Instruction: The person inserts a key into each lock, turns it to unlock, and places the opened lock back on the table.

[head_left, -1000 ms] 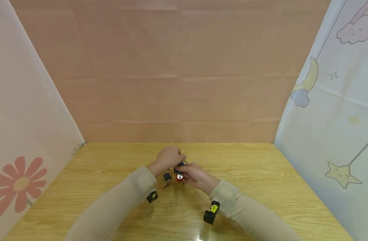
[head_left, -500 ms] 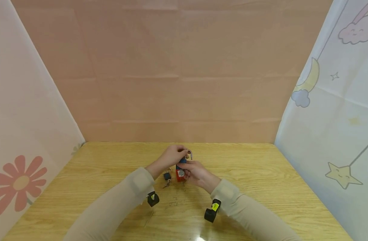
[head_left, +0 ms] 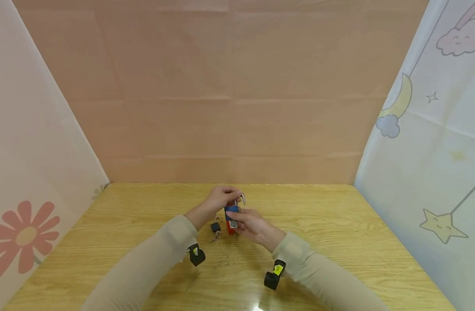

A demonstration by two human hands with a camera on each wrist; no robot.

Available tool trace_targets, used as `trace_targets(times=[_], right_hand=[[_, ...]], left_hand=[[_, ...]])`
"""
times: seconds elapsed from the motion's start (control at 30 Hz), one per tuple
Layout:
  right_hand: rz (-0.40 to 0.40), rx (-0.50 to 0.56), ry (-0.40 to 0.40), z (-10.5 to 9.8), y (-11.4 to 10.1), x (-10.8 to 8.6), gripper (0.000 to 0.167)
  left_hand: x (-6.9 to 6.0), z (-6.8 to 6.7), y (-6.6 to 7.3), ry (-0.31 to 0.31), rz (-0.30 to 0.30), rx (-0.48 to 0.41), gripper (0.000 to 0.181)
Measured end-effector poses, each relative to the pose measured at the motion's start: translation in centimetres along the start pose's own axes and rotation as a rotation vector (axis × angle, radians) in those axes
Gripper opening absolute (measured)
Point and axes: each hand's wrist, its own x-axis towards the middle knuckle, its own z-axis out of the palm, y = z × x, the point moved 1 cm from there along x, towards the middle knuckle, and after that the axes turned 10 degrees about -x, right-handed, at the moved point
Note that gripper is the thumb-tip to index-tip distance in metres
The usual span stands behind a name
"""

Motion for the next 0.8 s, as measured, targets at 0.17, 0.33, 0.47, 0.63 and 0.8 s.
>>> trace_targets(times=[0.17, 0.33, 0.47, 0.63, 0.8], right_hand=[[0.001, -0.006, -0.021, 0.31, 0.02, 0.02, 0.033], [-0.017, -0.016, -0.056, 0.48, -0.04, -0.07, 0.040], [-0.017, -0.020, -0.063, 0.42, -0.04, -0.21, 0.027], [-0.010, -0.011, -0.055, 0.36, -0.02, -0.31, 0.013], [-0.003, -0.006, -0.053, 0.39, 0.18, -0.27, 0.014]], left_hand=[[0.01, -0.06, 0.17, 0.021, -0.006, 0.004, 0.024], [0.05, -0.03, 0.10, 0.000, -0.003, 0.038, 0.023], [0.02, -0.01, 0.15, -0.046, -0.018, 0.077, 0.022], [0.21, -0.05, -0.05, -0.104, -0.018, 0.127, 0.022], [0.25, -0.30, -0.30, -0.126, -0.042, 0.167, 0.022]])
